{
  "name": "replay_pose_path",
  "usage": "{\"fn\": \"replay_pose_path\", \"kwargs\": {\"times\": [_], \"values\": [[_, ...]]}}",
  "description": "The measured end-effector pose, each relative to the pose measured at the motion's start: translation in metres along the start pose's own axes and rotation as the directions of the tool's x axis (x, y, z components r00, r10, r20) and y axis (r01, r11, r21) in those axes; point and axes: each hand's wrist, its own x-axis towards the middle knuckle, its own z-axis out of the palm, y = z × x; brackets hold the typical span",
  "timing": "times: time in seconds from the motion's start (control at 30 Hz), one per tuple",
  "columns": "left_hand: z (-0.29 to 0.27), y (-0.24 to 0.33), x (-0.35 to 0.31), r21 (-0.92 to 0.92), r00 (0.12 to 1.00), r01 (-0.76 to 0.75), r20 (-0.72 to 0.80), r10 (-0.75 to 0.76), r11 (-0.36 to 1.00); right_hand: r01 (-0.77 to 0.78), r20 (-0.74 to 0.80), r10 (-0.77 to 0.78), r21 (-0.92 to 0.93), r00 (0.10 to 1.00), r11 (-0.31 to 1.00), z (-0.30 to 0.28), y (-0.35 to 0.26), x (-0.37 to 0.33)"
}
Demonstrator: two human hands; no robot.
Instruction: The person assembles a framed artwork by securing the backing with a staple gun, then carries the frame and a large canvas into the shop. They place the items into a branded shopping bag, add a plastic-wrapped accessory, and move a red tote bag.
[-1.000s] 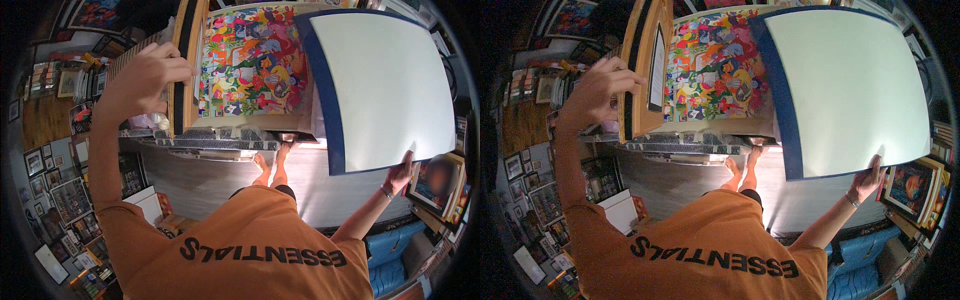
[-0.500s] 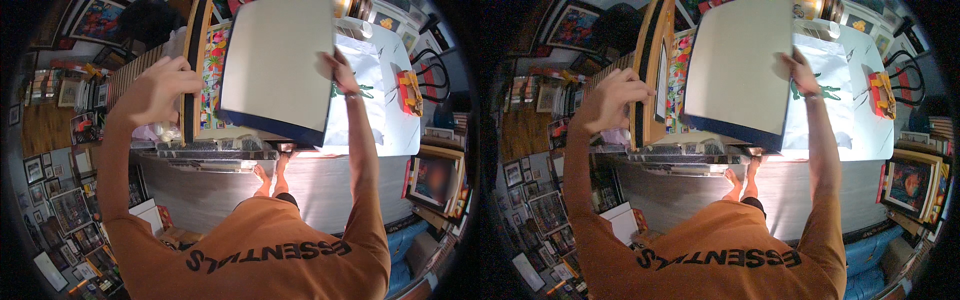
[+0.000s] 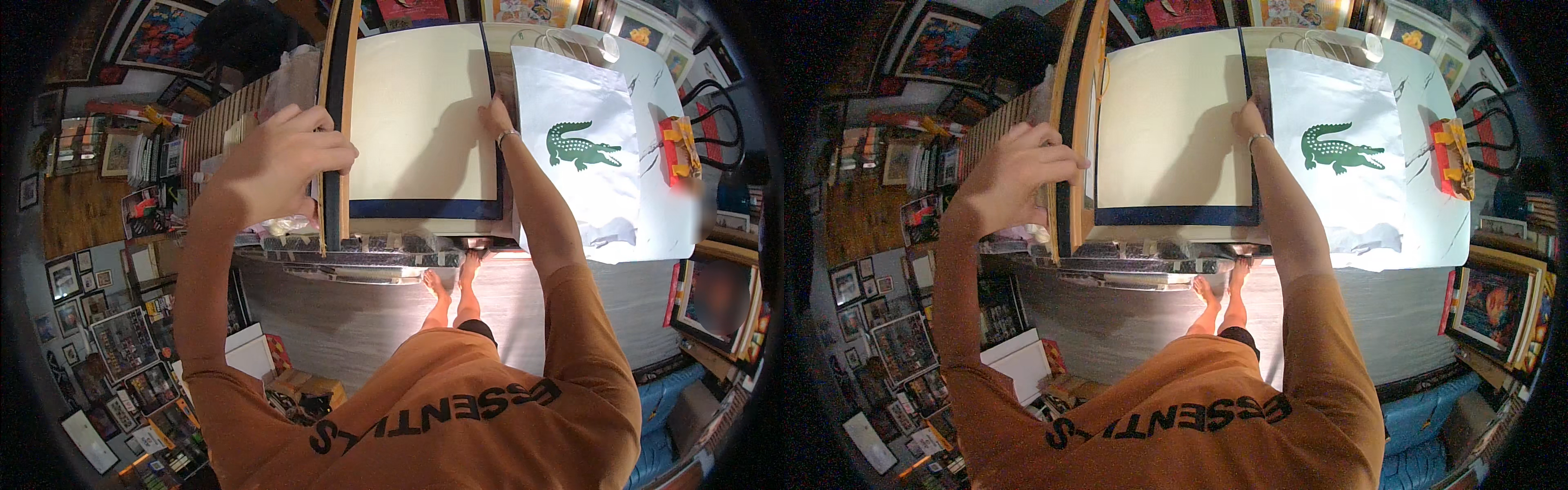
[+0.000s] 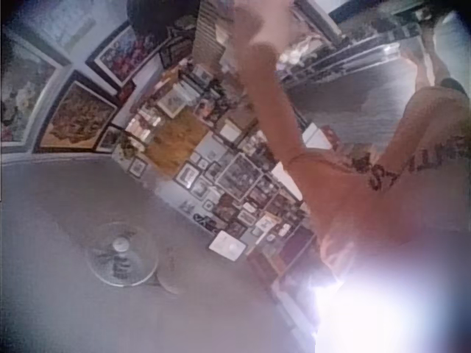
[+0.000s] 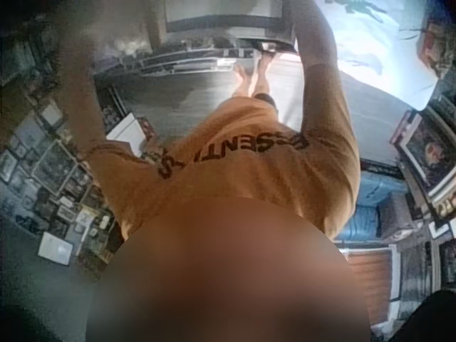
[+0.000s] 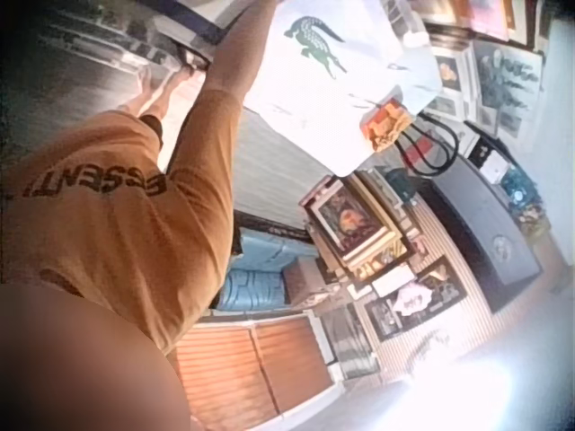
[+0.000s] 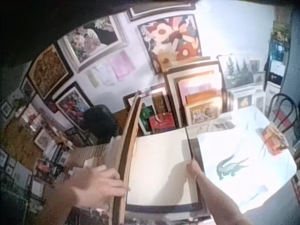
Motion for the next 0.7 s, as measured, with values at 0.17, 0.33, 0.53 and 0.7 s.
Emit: {"fn": "replay_pose_path", "kwargs": {"times": [0.17, 0.33, 0.53, 0.7], "values": [[0.006, 0.011, 0.025, -0.031, 0.991, -0.121, 0.051, 0.123, 0.992, 0.249, 0.06, -0.257, -0.527, 0.965, 0.813, 0.048, 0.047, 0.025], [0.039, 0.029, 0.077, 0.001, 0.953, -0.299, 0.041, 0.299, 0.954, 0.229, -0.2, -0.308, -0.34, 0.93, 0.912, 0.006, -0.021, -0.054], [0.116, 0.063, 0.168, -0.013, 0.877, -0.479, 0.035, 0.479, 0.878, 0.101, -0.318, 0.087, 0.53, 0.944, 0.842, -0.141, -0.076, -0.267], [0.196, 0.085, 0.235, -0.011, 0.82, -0.563, 0.118, 0.561, 0.826, -0.314, -0.697, 0.404, 0.262, 0.592, 0.912, -0.225, -0.017, -0.383]]}}
